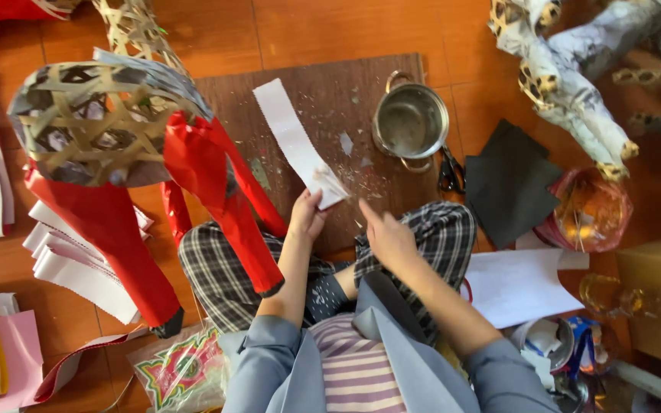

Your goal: The person is applying strips of colored paper onto a giraffe-shaped frame using glue and a brush.

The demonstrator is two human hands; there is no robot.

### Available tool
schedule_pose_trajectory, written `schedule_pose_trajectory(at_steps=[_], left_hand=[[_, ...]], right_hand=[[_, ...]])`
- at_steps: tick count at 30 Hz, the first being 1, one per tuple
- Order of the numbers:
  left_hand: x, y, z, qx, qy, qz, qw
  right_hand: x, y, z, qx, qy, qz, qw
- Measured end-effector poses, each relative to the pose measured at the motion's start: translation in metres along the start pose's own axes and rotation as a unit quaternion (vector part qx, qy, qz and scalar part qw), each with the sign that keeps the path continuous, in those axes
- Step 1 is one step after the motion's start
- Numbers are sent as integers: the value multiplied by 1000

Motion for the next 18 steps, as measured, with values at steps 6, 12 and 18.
schedule_pose_trajectory(at_steps=[6,12,18], left_hand=[[11,-5,-30,-128,11,48,991],[-19,26,50,-105,19,76,991],[-29,39,64,-126,41,129,983]], right_hand=[[-72,5,14,33,22,-36,999],[-82,16,-2,-5,107,-41,993],[-22,84,-24,-54,165,33,984]])
Point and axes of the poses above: each hand's wrist, its own x-axis towards the middle knuckle, its own z-axis out of the palm, y = z × x, the point moved 1 cm from there along x, towards the middle knuckle, and after that the axes turned 15 degrees about -y, right-handed, at the moved point
